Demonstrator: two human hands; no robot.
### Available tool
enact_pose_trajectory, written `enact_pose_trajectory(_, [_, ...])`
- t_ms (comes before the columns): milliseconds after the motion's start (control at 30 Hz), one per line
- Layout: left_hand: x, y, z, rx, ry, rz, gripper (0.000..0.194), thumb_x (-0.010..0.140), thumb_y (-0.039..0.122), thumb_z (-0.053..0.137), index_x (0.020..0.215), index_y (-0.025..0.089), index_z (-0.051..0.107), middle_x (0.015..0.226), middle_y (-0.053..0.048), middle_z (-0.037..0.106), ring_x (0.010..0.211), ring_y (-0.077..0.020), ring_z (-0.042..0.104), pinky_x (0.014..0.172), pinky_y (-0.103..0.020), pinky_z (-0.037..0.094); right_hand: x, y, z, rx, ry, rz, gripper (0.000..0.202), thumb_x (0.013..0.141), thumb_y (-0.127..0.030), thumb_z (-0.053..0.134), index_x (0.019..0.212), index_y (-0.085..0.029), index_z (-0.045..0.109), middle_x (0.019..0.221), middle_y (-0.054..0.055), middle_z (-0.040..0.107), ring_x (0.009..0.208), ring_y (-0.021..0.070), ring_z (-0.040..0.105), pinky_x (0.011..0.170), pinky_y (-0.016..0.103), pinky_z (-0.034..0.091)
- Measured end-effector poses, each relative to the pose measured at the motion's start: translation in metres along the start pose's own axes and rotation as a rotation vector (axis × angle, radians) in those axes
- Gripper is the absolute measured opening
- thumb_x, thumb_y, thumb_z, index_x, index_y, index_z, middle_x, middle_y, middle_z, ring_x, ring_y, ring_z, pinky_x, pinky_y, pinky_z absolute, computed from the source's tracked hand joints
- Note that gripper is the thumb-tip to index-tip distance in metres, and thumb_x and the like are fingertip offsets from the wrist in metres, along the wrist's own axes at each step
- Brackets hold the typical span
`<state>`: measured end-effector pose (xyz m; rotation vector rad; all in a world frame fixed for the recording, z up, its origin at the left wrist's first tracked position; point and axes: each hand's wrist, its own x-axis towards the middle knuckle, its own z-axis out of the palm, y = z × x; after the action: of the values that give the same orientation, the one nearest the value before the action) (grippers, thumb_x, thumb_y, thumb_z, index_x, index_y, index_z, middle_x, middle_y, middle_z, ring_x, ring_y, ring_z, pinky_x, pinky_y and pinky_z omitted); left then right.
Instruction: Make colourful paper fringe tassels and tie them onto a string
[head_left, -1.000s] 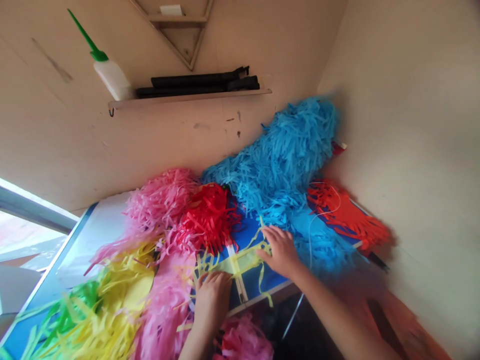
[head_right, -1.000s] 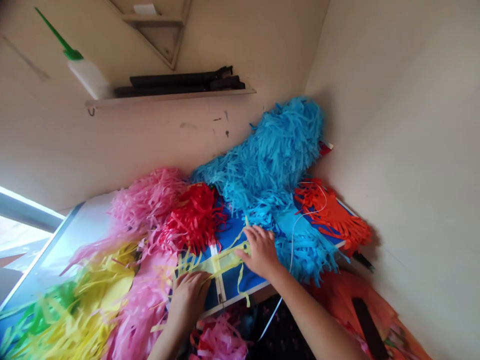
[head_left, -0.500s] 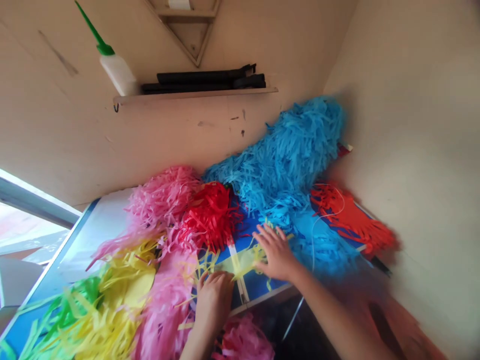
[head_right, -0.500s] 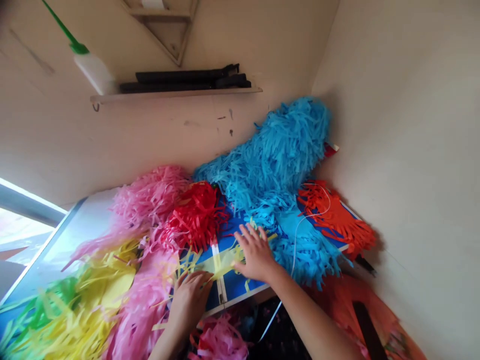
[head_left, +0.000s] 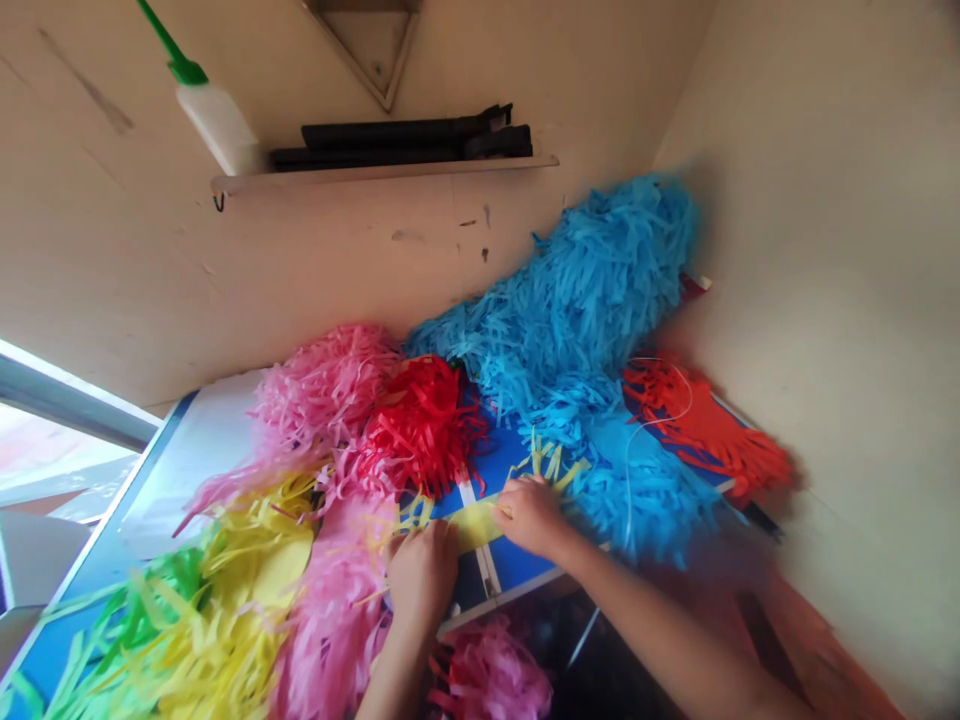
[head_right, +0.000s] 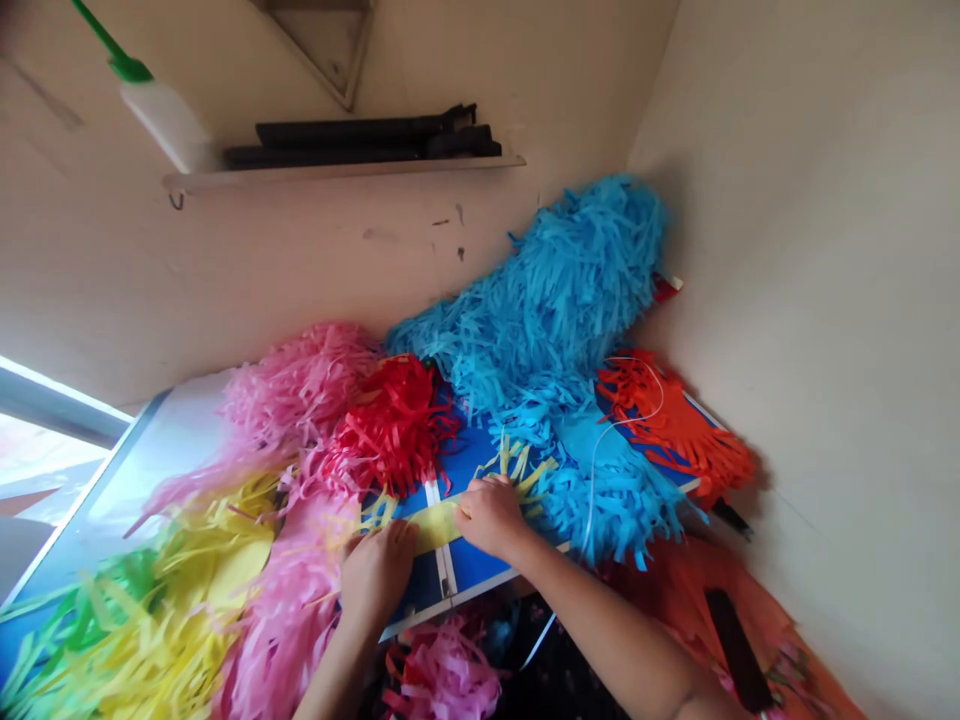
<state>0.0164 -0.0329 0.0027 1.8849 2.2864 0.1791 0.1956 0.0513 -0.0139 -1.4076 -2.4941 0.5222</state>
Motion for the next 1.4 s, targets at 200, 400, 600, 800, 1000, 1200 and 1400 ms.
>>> enact_pose_trajectory(200, [0.007,0.001,0.002,0.048,-0.028,-0.063,0.032,0.096,0.024,0.041,0.077,0.017,0.066,0.076,-0.007,0.074,0.082,-0.0239,0.072,0.079,-0.036,0.038,0.0,0.002,0.006,0.0,0.029,0.054,0.012,0.081,-0.024,0.065,0.072,-0.02,0.071,0.083,0.004,0.071,0.085,0.0191,0.064,0.08,0.031,0.037])
enact_pose_trajectory(400, [0.008,0.002,0.001,0.071,-0.044,-0.084,0.031,0.094,0.025,0.041,0.077,0.018,0.067,0.076,-0.007,0.075,0.083,-0.0241,0.072,0.078,-0.036,0.036,0.003,0.005,0.011,-0.01,0.042,0.079,0.014,0.082,-0.027,0.065,0.072,-0.02,0.07,0.081,0.003,0.072,0.083,0.0179,0.064,0.078,0.03,0.036])
enact_pose_trajectory(600, [0.01,0.001,0.004,0.098,-0.039,-0.1,0.032,0.093,0.027,0.041,0.078,0.02,0.068,0.076,-0.008,0.076,0.084,-0.0251,0.072,0.079,-0.038,0.036,0.004,0.006,0.013,-0.024,0.044,0.094,0.013,0.081,-0.028,0.066,0.071,-0.02,0.069,0.082,0.002,0.072,0.083,0.0177,0.065,0.076,0.03,0.035])
enact_pose_trajectory(800, [0.008,0.0,0.006,0.121,-0.002,-0.076,0.03,0.094,0.028,0.043,0.084,0.018,0.069,0.075,-0.008,0.075,0.079,-0.0256,0.071,0.08,-0.039,0.038,0.005,0.004,0.013,-0.024,0.055,0.095,0.014,0.08,-0.028,0.068,0.069,-0.02,0.066,0.08,0.001,0.072,0.082,0.0185,0.065,0.076,0.03,0.034])
enact_pose_trajectory(1000, [0.008,-0.005,-0.001,0.146,0.015,0.311,0.03,0.096,0.021,0.05,0.124,0.021,0.062,0.128,-0.01,0.066,0.118,-0.0274,0.057,0.1,-0.04,0.036,0.0,0.008,-0.001,-0.054,0.133,0.114,0.017,0.08,-0.03,0.072,0.09,-0.02,0.064,0.092,0.005,0.071,0.093,0.0245,0.063,0.081,0.035,0.033])
enact_pose_trajectory(1200, [0.009,-0.011,-0.008,0.18,-0.081,0.661,0.023,0.096,0.013,0.046,0.098,0.021,0.068,0.096,-0.005,0.071,0.089,-0.0214,0.065,0.097,-0.041,0.04,-0.02,0.005,-0.025,-0.131,0.092,-0.275,0.021,0.086,-0.03,0.066,0.106,-0.022,0.065,0.103,0.008,0.07,0.098,0.0254,0.058,0.085,0.039,0.031])
enact_pose_trajectory(1400, [0.001,-0.007,-0.014,0.181,-0.018,0.659,0.017,0.087,0.011,0.053,0.092,0.019,0.067,0.091,-0.004,0.07,0.089,-0.0235,0.066,0.109,-0.054,0.028,-0.017,0.008,-0.01,-0.338,0.037,-0.68,0.021,0.093,-0.017,0.049,0.08,-0.016,0.065,0.082,0.007,0.07,0.081,0.0207,0.056,0.083,0.039,0.029])
